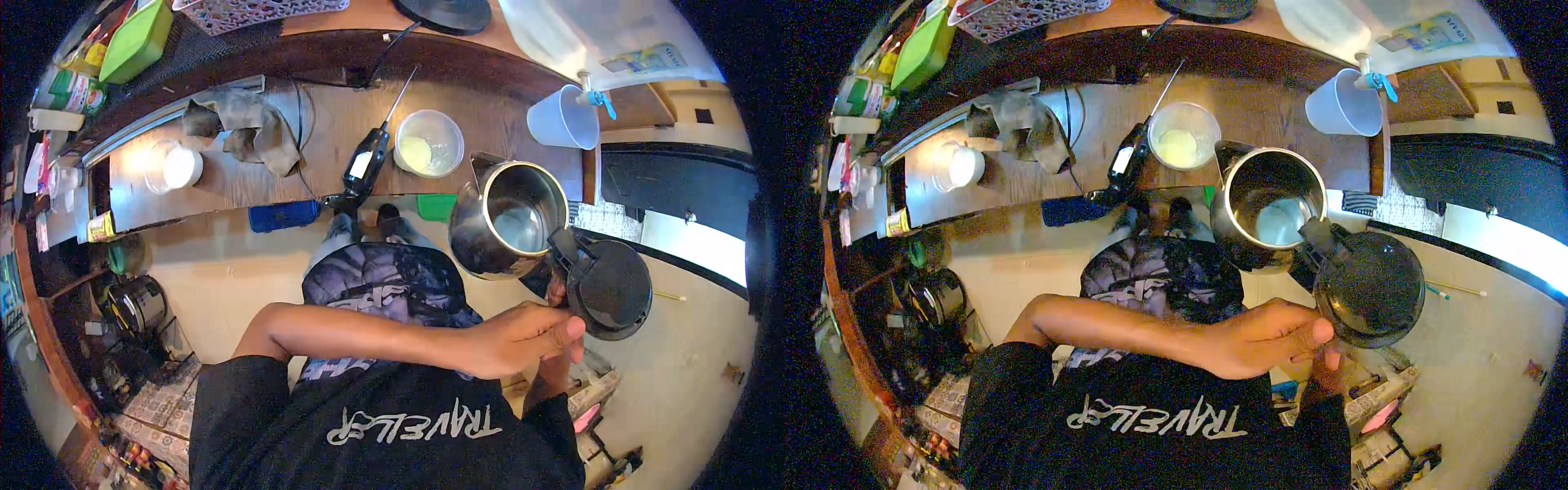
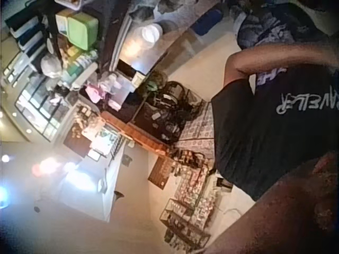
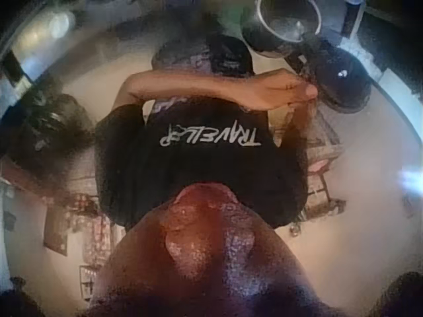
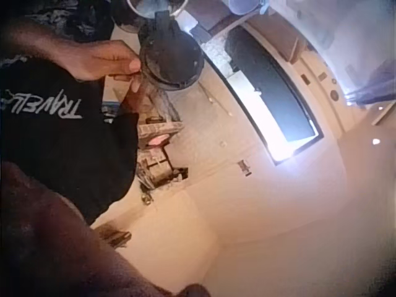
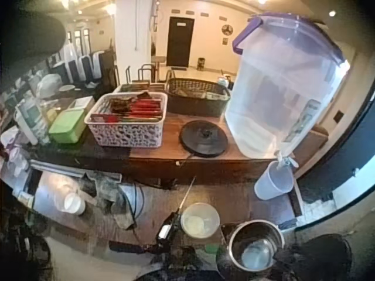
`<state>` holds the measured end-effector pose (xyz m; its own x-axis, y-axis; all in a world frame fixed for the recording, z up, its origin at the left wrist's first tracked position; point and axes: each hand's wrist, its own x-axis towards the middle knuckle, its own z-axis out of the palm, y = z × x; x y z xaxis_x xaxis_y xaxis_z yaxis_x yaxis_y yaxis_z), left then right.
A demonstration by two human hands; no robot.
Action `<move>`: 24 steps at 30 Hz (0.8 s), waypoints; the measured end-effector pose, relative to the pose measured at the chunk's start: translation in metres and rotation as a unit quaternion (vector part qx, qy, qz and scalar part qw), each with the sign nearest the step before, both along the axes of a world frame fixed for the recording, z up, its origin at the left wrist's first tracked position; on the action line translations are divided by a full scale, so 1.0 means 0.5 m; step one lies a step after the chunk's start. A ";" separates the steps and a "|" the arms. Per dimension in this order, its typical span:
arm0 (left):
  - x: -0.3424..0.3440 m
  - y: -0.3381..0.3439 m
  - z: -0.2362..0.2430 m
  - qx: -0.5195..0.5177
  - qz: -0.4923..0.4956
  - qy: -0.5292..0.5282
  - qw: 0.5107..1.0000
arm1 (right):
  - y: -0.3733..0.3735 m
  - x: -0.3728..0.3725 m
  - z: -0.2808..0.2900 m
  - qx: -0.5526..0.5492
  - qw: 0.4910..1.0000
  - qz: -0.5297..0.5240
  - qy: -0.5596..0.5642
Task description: Preparing a green drink using a kettle and a handheld frother at a cafe counter.
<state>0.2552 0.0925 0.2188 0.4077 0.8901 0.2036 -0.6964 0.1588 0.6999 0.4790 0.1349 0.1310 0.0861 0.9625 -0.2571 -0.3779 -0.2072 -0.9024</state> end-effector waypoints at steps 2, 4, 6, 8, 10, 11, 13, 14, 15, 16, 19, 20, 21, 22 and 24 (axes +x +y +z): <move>-0.001 -0.001 0.001 -0.003 0.009 -0.005 1.000 | 0.002 -0.004 0.003 -0.001 1.000 0.005 -0.003; -0.009 0.000 0.006 -0.005 0.018 -0.008 1.000 | 0.003 -0.002 0.004 -0.002 1.000 0.006 -0.003; -0.025 0.005 0.009 -0.007 -0.023 -0.007 1.000 | 0.003 -0.007 0.002 0.001 1.000 0.007 -0.002; -0.030 0.005 0.009 -0.013 -0.027 -0.010 1.000 | 0.003 -0.005 0.009 -0.005 1.000 0.009 -0.008; -0.028 0.007 0.004 -0.018 -0.033 -0.014 0.999 | 0.000 -0.005 0.014 -0.006 1.000 0.006 -0.013; -0.020 0.008 -0.001 -0.021 -0.030 -0.029 0.999 | 0.001 -0.005 0.012 -0.007 1.000 0.007 -0.012; -0.011 0.008 -0.008 -0.026 -0.023 -0.044 0.998 | 0.004 -0.008 0.011 -0.008 1.000 0.011 -0.013; -0.008 0.007 -0.010 -0.025 -0.007 -0.058 0.998 | 0.005 -0.015 0.007 -0.008 1.000 0.014 -0.009; -0.010 0.007 -0.008 -0.023 0.007 -0.072 0.997 | 0.004 -0.009 0.012 -0.011 1.000 0.013 -0.012; -0.015 0.009 -0.005 -0.024 0.008 -0.074 0.997 | 0.003 -0.009 0.016 -0.012 1.000 0.012 -0.014; -0.028 0.011 -0.001 -0.025 -0.011 -0.051 0.998 | 0.002 -0.011 0.017 -0.014 1.000 0.014 -0.016; -0.027 0.011 -0.002 -0.025 -0.010 -0.049 0.998 | 0.002 -0.012 0.018 -0.016 1.000 0.014 -0.016; -0.027 0.011 -0.002 -0.024 -0.008 -0.048 0.999 | 0.003 -0.013 0.018 -0.016 1.000 0.015 -0.017; -0.029 0.011 -0.001 -0.025 -0.008 -0.049 0.998 | 0.002 -0.013 0.018 -0.018 1.000 0.016 -0.018; -0.036 0.012 0.003 -0.043 -0.033 -0.035 0.998 | 0.002 -0.014 0.020 -0.018 1.000 0.018 -0.017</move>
<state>0.2374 0.0984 0.2202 0.4532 0.8773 0.1582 -0.7292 0.2628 0.6318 0.4719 0.1359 0.1412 0.0616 0.9552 -0.2895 -0.3382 -0.2530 -0.9064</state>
